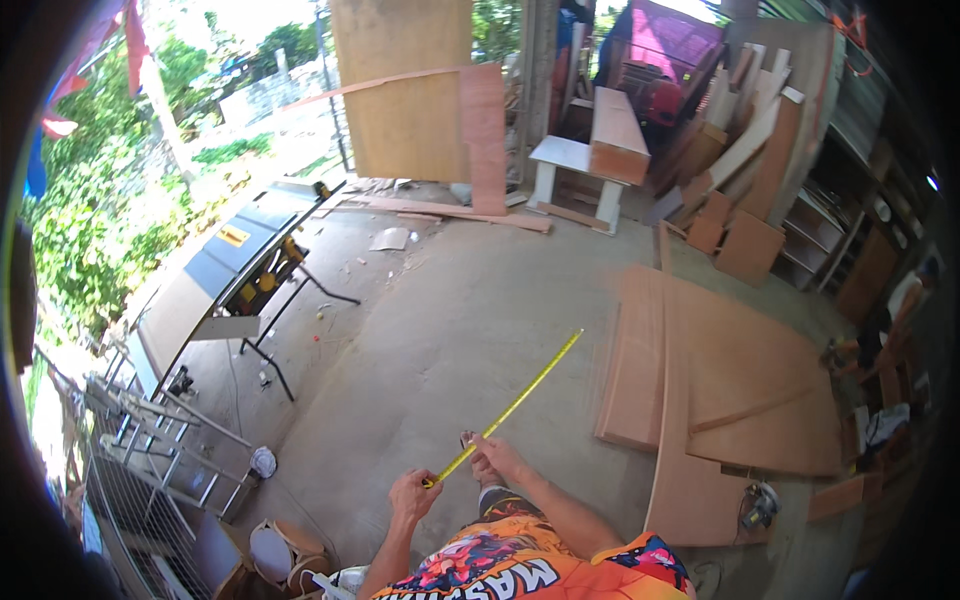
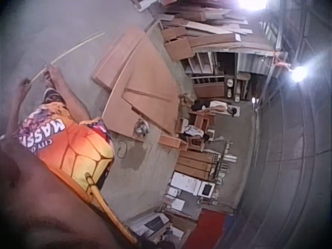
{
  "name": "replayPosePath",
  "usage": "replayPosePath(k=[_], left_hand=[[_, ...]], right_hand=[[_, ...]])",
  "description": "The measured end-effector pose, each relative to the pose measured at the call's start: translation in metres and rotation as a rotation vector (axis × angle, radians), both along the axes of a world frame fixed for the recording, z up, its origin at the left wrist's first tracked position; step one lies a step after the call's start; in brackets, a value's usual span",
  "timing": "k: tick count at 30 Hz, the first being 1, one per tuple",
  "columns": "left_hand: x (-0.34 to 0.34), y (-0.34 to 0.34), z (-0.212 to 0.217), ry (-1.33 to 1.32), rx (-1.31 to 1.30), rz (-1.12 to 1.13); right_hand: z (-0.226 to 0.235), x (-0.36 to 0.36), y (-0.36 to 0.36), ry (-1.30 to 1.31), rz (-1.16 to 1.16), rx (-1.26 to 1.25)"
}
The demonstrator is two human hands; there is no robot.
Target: The person applies masking tape to small wooden blocks, writes on them with a marker, and measures a table saw surface with a tape measure. They move around a cluttered workshop, handling wood pieces and tools while other workers are present in the background.
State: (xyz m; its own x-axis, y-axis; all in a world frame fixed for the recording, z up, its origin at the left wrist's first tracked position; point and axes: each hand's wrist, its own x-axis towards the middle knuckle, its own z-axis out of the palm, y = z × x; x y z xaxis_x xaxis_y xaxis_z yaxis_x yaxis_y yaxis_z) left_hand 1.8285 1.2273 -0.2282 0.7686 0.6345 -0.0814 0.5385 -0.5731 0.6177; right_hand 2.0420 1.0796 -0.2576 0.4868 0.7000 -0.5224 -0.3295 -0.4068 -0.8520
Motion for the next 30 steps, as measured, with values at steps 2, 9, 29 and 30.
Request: replayPosePath(k=[2, 9, 29, 30], left_hand=[[0.033, 0.049, -0.002, 0.009, 0.006, 0.032], [0.081, 0.206, 0.011, 0.054, 0.083, 0.347], [0.000, 0.727, 0.053, -0.044, 0.374, 0.699], [-0.003, 0.754, 0.052, -0.085, 0.417, 0.741]], right_hand=[[0.000, 0.040, 0.058, 0.020, -0.050, 0.039], [-0.004, 0.134, 0.305, -0.070, 0.335, -0.068], [0.044, 0.265, 0.944, 0.036, 0.511, 0.116], [0.058, 0.267, 0.970, 0.071, 0.569, 0.136]])
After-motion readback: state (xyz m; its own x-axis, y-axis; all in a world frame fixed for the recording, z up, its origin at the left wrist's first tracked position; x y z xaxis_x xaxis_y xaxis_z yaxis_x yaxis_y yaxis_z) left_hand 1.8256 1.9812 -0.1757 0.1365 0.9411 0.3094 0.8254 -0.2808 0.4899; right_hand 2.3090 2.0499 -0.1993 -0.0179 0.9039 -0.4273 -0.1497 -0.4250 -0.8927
